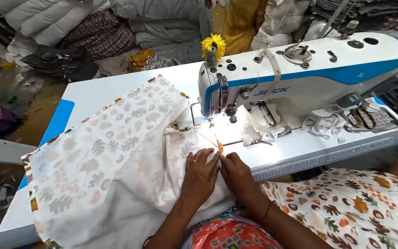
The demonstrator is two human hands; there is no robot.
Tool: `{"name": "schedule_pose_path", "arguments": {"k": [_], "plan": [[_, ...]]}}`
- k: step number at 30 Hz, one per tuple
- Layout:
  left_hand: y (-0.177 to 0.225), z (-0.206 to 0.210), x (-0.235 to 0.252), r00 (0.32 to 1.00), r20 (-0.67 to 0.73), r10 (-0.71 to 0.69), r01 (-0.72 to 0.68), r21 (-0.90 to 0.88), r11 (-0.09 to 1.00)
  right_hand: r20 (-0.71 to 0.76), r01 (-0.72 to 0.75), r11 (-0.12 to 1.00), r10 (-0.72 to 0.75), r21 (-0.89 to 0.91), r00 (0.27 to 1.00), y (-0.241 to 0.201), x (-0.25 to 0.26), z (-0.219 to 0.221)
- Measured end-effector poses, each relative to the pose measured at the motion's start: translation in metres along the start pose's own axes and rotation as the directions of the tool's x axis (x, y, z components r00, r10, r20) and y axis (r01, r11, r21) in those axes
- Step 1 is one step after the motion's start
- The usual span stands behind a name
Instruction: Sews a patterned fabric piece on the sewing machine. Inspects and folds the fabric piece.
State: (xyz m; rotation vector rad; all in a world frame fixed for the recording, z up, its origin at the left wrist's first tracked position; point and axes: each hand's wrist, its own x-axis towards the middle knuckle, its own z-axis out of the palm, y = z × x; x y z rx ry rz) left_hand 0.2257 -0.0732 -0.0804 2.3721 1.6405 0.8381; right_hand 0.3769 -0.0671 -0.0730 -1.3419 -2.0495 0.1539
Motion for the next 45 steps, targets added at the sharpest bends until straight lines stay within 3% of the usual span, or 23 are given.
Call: {"name": "schedule_pose_path", "arguments": {"k": [7,9,11,13,15,16,18,19,20,22,24,26,28,32,35,40,45], "plan": [[-0.026,0.006,0.034,0.996,0.028,0.081,-0.080,-0.020,0.997,0.030,-0.021,0.999,0.021,0.027,0.999,0.010,0.025,0.010],[-0.032,0.004,0.046,0.993,0.052,0.107,-0.104,-0.043,0.994,0.054,-0.092,0.995,0.090,0.033,0.994,0.009,0.031,0.008],[-0.035,-0.001,0.056,0.989,0.098,0.112,-0.106,-0.065,0.992,0.194,-0.249,0.960,0.222,0.128,0.956,0.003,0.030,-0.009],[-0.035,-0.007,0.063,0.984,0.145,0.101,-0.091,-0.073,0.993,0.429,-0.395,0.855,0.235,0.336,0.872,-0.001,0.014,-0.031],[-0.035,-0.006,0.061,0.986,0.141,0.089,-0.078,-0.081,0.994,0.670,-0.555,0.638,0.081,0.534,0.738,-0.002,-0.014,-0.045],[-0.035,-0.004,0.058,0.989,0.121,0.088,-0.079,-0.080,0.994,0.716,-0.602,0.529,-0.013,0.598,0.698,0.000,-0.031,-0.047],[-0.036,0.000,0.054,0.991,0.104,0.083,-0.075,-0.079,0.994,0.680,-0.596,0.405,-0.091,0.693,0.728,0.012,-0.054,-0.052],[-0.035,0.001,0.051,0.991,0.107,0.077,-0.069,-0.079,0.995,0.645,-0.563,0.414,-0.078,0.715,0.760,0.022,-0.062,-0.055],[-0.034,0.002,0.049,0.992,0.110,0.070,-0.062,-0.072,0.996,0.610,-0.501,0.506,-0.064,0.702,0.790,0.034,-0.071,-0.056],[-0.032,0.003,0.048,0.990,0.133,0.044,-0.039,-0.037,0.999,0.477,-0.225,0.791,-0.094,0.569,0.874,0.057,-0.089,-0.054],[-0.031,0.003,0.051,0.989,0.143,0.036,-0.035,-0.011,0.999,0.270,-0.017,0.929,-0.089,0.369,0.959,0.069,-0.088,-0.064],[-0.031,0.004,0.048,0.988,0.151,0.038,-0.038,-0.008,0.999,0.003,-0.024,0.987,0.024,0.159,1.000,0.079,-0.066,-0.080],[-0.031,0.005,0.048,0.990,0.135,0.046,-0.045,-0.004,0.999,-0.165,-0.081,0.996,0.076,-0.026,0.983,0.099,-0.036,-0.090],[-0.035,0.008,0.047,0.994,0.097,0.050,-0.051,0.002,0.999,-0.153,-0.072,0.982,0.045,-0.172,0.987,0.126,-0.003,-0.087],[-0.035,0.007,0.043,0.996,0.056,0.062,-0.061,-0.024,0.998,-0.198,-0.054,0.985,0.022,-0.161,0.980,0.136,-0.002,-0.075],[-0.002,-0.015,0.021,0.999,-0.035,-0.035,0.020,-0.360,0.933,-0.308,-0.114,0.990,0.085,-0.080,0.948,0.130,-0.013,-0.067],[0.046,-0.022,0.000,1.000,0.014,-0.016,0.021,-0.567,0.823,-0.236,-0.162,0.986,0.149,-0.037,0.960,0.127,-0.005,-0.072]]}}
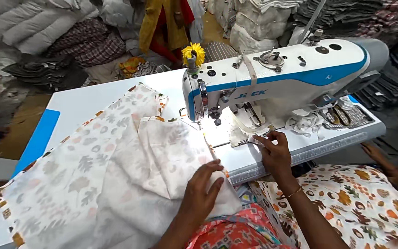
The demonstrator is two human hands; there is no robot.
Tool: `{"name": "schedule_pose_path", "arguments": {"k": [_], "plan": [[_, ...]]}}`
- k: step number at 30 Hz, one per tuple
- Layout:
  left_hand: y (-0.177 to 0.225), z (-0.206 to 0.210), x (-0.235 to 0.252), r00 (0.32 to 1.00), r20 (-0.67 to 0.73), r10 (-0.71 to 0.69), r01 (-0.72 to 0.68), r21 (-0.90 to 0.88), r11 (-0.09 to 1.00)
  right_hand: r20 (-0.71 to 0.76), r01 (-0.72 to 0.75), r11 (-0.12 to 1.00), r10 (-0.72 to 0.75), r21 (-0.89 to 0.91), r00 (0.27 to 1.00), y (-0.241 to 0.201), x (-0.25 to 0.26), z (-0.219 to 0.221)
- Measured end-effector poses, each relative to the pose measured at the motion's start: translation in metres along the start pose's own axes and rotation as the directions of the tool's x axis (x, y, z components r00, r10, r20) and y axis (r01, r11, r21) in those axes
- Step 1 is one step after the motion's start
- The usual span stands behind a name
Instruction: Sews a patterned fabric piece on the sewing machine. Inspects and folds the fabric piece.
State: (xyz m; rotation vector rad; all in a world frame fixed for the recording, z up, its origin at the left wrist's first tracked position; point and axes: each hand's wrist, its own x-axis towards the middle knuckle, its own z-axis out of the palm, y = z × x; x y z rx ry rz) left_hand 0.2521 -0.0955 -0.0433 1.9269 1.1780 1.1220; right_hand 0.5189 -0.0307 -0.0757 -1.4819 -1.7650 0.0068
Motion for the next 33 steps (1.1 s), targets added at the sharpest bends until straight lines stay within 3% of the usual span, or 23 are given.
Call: {"name": "schedule_pose_path", "arguments": {"k": [3,6,8,11,12,14,16,18,20,21,22,24,26,27,28,30,32,33], "plan": [[0.007,0.018,-0.013,0.994,0.092,0.057,-0.055,-0.030,0.998,0.021,0.025,0.999,-0.026,0.019,0.999,0.004,0.009,0.002],[0.005,0.019,-0.014,0.989,0.115,0.092,-0.083,-0.077,0.994,-0.054,0.044,0.996,-0.040,0.072,0.998,-0.001,0.005,0.000],[0.007,0.014,-0.010,0.994,0.102,-0.026,0.051,-0.256,0.965,-0.110,0.108,0.989,-0.097,0.103,0.989,-0.017,-0.009,0.000],[0.016,0.007,0.000,0.926,0.172,-0.335,0.368,-0.599,0.711,-0.078,0.345,0.914,-0.337,0.212,0.938,-0.061,-0.039,0.004],[0.018,0.005,0.003,0.893,0.161,-0.421,0.416,-0.656,0.630,-0.037,0.435,0.867,-0.440,0.243,0.897,-0.075,-0.045,0.005],[0.018,-0.001,0.008,0.852,0.086,-0.517,0.427,-0.685,0.590,0.020,0.513,0.805,-0.542,0.297,0.840,-0.095,-0.050,0.005],[0.017,-0.013,0.009,0.865,0.059,-0.498,0.420,-0.628,0.655,0.050,0.341,0.851,-0.392,0.399,0.919,-0.106,-0.047,0.000],[0.016,-0.027,0.008,0.894,0.158,-0.419,0.432,-0.551,0.714,0.194,0.019,0.842,-0.146,0.539,0.970,-0.111,-0.034,-0.010],[0.018,-0.038,0.010,0.867,0.312,-0.388,0.495,-0.456,0.739,0.453,-0.257,0.767,-0.049,0.588,0.890,-0.114,-0.019,-0.017],[0.020,-0.040,0.012,0.854,0.350,-0.384,0.505,-0.386,0.772,0.515,-0.316,0.746,-0.042,0.586,0.856,-0.117,-0.015,-0.016],[0.021,-0.039,0.011,0.874,0.320,-0.367,0.457,-0.281,0.844,0.508,-0.320,0.752,-0.024,0.577,0.861,-0.120,-0.015,-0.012],[0.018,-0.030,0.001,0.984,0.020,-0.175,0.174,0.041,0.984,0.398,-0.310,0.773,0.081,0.554,0.914,-0.125,-0.018,-0.005],[0.013,-0.022,-0.004,0.966,-0.239,0.100,-0.036,0.257,0.966,0.365,-0.420,0.682,0.235,0.598,0.901,-0.130,-0.018,-0.004],[0.014,-0.021,-0.006,0.948,-0.293,0.128,-0.055,0.246,0.968,0.389,-0.487,0.595,0.295,0.640,0.873,-0.134,-0.017,-0.006],[0.017,-0.020,-0.008,0.951,-0.299,0.075,-0.026,0.164,0.986,0.421,-0.540,0.507,0.338,0.672,0.842,-0.138,-0.017,-0.008],[0.025,-0.017,-0.011,0.958,-0.187,-0.219,0.197,-0.131,0.972,0.500,-0.612,0.379,0.356,0.695,0.789,-0.144,-0.023,-0.010],[0.030,-0.018,-0.004,0.851,-0.019,-0.525,0.464,-0.443,0.767,0.566,-0.647,0.327,0.315,0.689,0.762,-0.147,-0.027,-0.009],[0.030,-0.017,-0.001,0.795,0.026,-0.606,0.515,-0.555,0.653,0.592,-0.657,0.331,0.286,0.678,0.754,-0.148,-0.029,-0.009]]}}
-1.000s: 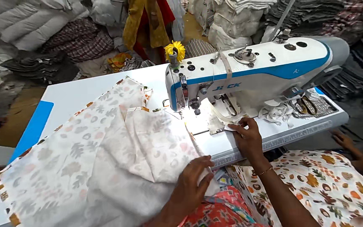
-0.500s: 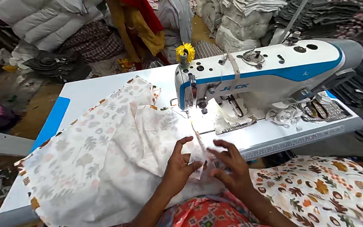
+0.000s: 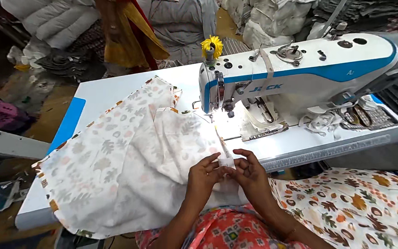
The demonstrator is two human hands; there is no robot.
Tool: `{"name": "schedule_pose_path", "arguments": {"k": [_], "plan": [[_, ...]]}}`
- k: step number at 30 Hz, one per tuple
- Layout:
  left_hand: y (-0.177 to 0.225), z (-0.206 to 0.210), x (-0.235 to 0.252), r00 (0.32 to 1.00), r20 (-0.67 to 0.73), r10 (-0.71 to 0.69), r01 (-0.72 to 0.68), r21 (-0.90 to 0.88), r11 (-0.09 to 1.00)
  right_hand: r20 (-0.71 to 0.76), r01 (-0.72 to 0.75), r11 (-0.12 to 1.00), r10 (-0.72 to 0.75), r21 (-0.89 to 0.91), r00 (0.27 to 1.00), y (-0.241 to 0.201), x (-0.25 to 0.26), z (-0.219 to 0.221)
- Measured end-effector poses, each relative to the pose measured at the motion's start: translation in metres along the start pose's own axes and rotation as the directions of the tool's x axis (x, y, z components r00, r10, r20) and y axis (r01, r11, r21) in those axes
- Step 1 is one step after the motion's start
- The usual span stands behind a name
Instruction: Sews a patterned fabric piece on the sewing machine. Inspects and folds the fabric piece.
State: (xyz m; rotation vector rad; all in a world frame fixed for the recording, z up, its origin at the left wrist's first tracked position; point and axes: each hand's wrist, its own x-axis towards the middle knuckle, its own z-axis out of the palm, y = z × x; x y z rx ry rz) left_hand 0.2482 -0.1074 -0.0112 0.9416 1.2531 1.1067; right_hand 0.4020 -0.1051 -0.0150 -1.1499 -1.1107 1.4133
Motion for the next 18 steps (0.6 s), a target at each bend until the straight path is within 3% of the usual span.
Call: {"name": "schedule_pose_path", "arguments": {"k": [2,7,10,13,18], "plan": [[0.002,0.002,0.003,0.995,-0.031,-0.098,0.093,-0.133,0.987,0.052,0.021,0.999,-0.019,-0.048,0.998,0.002,-0.004,0.000],[0.001,0.003,0.004,0.988,-0.040,-0.152,0.144,-0.164,0.976,0.000,0.188,0.950,-0.194,-0.250,0.981,0.010,-0.002,-0.017],[0.002,0.004,0.003,0.986,-0.018,-0.167,0.162,-0.169,0.972,0.017,0.069,0.937,-0.068,-0.343,0.998,0.007,0.007,-0.030],[0.001,0.005,0.002,0.988,0.021,-0.155,0.157,-0.160,0.975,0.090,-0.062,0.947,0.095,-0.315,0.991,-0.003,0.012,-0.033],[-0.001,0.005,0.000,0.989,0.049,-0.139,0.145,-0.152,0.978,0.108,-0.081,0.949,0.118,-0.304,0.987,-0.007,0.012,-0.031]]}}
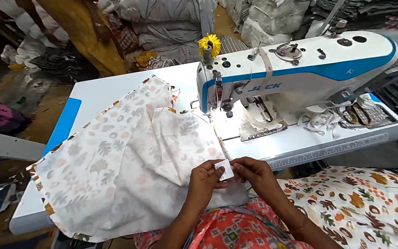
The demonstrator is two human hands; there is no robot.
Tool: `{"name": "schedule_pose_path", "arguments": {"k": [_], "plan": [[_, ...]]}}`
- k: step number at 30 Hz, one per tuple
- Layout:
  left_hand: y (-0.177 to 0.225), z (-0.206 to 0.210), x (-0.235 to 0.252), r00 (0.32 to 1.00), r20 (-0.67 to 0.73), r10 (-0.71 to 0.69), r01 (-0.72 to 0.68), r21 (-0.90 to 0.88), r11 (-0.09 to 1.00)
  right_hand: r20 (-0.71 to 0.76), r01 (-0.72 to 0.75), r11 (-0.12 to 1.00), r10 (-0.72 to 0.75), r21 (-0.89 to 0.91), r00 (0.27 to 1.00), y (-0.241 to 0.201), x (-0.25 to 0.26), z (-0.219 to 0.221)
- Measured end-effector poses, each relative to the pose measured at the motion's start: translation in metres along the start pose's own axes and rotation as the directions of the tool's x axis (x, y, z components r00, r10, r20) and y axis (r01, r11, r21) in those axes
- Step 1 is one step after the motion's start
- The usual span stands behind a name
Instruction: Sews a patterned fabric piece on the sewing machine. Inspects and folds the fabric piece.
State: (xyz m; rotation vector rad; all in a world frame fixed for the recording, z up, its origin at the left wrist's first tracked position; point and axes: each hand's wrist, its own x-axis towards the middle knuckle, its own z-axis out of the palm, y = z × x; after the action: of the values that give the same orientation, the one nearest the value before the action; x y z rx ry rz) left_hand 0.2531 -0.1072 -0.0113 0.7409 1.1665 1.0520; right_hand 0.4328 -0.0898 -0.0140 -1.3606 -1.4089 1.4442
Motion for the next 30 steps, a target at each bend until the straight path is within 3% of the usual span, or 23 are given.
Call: {"name": "schedule_pose_path", "arguments": {"k": [9,14,19,24,27,30], "plan": [[0.001,-0.003,0.002,0.999,0.042,0.014,-0.017,0.070,0.997,-0.005,0.042,0.998,-0.042,-0.043,0.999,0.000,0.005,0.003],[0.026,-0.008,0.036,0.994,-0.007,0.109,-0.100,0.339,0.935,-0.043,0.113,0.975,-0.123,-0.189,0.991,-0.015,0.027,0.001],[0.036,-0.018,0.095,0.955,0.013,0.296,-0.248,0.582,0.774,-0.100,0.240,0.878,-0.306,-0.415,0.947,-0.007,0.076,0.010],[0.032,-0.014,0.109,0.954,-0.184,0.236,-0.049,0.682,0.729,-0.147,0.119,0.822,-0.239,-0.557,0.960,0.003,0.078,0.034],[0.031,-0.013,0.108,0.947,-0.222,0.232,-0.024,0.672,0.740,-0.232,0.180,0.845,-0.334,-0.504,0.914,0.018,0.077,0.037],[0.033,-0.009,0.110,0.951,-0.219,0.220,-0.007,0.694,0.720,-0.203,0.267,0.793,-0.435,-0.547,0.877,0.025,0.078,0.039]]}}
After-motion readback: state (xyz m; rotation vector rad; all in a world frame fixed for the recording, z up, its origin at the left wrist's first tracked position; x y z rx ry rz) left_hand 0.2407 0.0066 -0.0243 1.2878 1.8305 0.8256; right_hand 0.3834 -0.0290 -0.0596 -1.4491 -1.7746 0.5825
